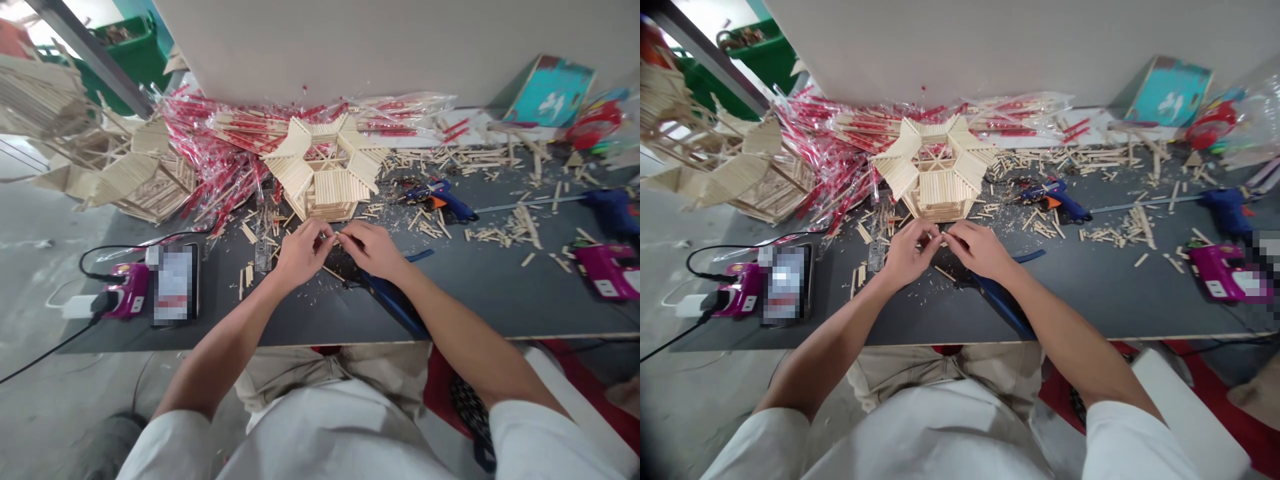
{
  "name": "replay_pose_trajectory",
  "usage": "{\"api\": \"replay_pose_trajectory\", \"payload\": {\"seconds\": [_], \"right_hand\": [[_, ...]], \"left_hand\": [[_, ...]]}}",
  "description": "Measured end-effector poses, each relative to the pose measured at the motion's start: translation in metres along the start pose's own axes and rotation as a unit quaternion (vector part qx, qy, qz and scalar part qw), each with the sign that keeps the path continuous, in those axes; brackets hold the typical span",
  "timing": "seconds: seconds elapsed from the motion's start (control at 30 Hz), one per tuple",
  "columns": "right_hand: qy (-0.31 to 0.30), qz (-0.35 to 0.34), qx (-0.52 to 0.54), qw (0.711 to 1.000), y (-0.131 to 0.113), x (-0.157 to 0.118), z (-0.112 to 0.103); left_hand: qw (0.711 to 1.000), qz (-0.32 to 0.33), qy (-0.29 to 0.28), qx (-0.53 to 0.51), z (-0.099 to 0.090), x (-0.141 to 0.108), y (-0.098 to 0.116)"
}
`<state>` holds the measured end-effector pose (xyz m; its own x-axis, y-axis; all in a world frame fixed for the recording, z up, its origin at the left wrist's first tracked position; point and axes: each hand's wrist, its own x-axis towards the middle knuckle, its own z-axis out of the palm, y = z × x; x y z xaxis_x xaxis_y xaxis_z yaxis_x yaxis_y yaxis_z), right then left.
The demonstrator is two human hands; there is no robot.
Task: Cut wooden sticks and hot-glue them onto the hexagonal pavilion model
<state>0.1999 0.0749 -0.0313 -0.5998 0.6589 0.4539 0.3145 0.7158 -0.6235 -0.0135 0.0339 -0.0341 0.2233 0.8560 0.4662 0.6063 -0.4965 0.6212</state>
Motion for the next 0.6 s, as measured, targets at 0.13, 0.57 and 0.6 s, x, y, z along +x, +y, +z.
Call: {"api": "replay_pose_trajectory", "payload": {"seconds": [0.13, 0.57, 0.6], "right_hand": [[0.003, 0.018, 0.004, 1.000, 0.0007, 0.0011, 0.0009], [-0.035, 0.018, 0.005, 0.999, 0.0030, 0.0012, -0.0038], [-0.039, 0.017, 0.005, 0.999, 0.0032, 0.0012, -0.0036]], "left_hand": [[0.998, -0.036, 0.037, 0.029, -0.0004, 0.0012, -0.0028], [0.999, 0.034, 0.016, 0.035, 0.0016, -0.0045, -0.0007], [0.999, 0.038, 0.010, 0.031, 0.0013, -0.0049, -0.0019]]}}
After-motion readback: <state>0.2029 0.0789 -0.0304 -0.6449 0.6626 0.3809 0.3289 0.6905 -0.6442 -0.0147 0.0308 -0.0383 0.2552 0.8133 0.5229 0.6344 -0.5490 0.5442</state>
